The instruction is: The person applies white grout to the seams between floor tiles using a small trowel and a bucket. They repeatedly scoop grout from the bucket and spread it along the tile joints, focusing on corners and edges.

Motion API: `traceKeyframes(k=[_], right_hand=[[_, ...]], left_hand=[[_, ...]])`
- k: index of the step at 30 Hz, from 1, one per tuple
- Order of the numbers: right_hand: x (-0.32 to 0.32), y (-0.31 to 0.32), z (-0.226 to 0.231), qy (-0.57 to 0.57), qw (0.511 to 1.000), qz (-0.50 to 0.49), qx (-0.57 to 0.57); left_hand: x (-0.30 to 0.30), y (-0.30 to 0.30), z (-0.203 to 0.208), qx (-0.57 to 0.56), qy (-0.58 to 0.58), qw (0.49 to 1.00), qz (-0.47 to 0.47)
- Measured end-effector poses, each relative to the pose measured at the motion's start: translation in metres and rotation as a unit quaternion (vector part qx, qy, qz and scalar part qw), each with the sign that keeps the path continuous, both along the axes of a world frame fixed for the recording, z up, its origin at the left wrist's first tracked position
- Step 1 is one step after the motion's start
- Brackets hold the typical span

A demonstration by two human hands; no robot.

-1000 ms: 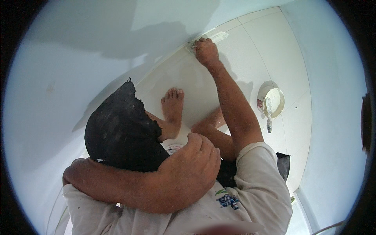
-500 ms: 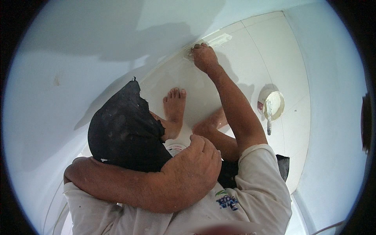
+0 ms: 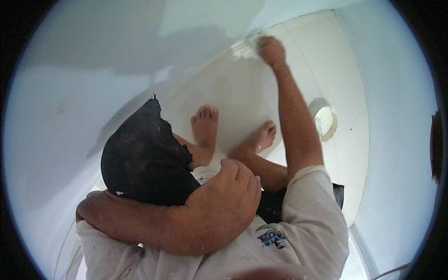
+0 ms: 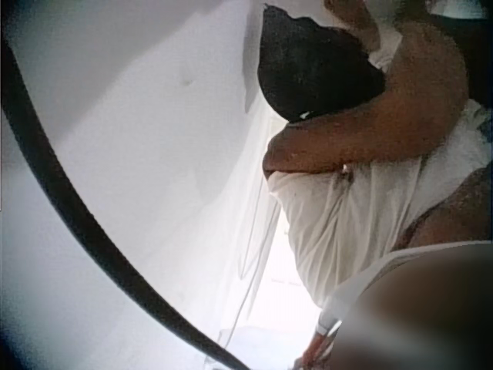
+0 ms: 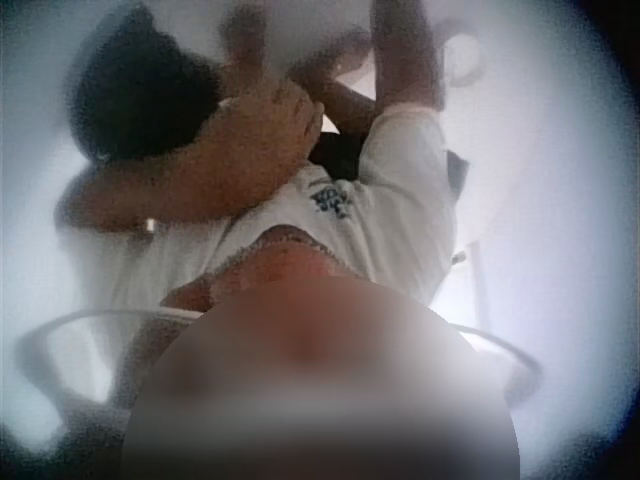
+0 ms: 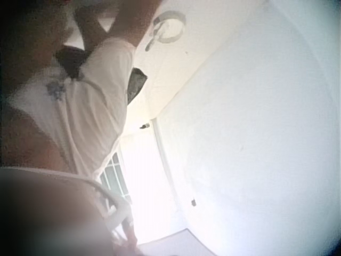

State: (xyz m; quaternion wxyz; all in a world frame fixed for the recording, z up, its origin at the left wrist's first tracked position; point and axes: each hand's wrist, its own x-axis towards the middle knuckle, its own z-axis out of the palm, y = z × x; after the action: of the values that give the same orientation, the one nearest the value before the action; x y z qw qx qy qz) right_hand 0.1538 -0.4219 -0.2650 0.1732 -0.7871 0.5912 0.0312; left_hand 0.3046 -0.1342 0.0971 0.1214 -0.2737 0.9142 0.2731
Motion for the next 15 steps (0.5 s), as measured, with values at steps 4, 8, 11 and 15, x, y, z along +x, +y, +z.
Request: traceKeyframes(k=[4,8,11,15], right_hand=[[-0.030,-0.037,-0.016,-0.066,0.991,0.072,-0.086],[0.006,-0.001,-0.035,-0.065,0.988,0.122,0.068],[0.045,0.053,-0.030,-0.118,0.977,0.165,0.067],[0.056,0.085,-0.009,-0.195,0.935,0.275,0.107]], left_hand=[[-0.004,-0.004,-0.001,0.026,0.025,0.999,-0.027],[-0.011,-0.006,0.001,0.019,0.003,0.999,-0.035],[-0.009,-0.004,0.001,0.007,-0.023,0.999,-0.041],[-0.007,-0.005,0.008,-0.012,-0.020,0.999,-0.036]])
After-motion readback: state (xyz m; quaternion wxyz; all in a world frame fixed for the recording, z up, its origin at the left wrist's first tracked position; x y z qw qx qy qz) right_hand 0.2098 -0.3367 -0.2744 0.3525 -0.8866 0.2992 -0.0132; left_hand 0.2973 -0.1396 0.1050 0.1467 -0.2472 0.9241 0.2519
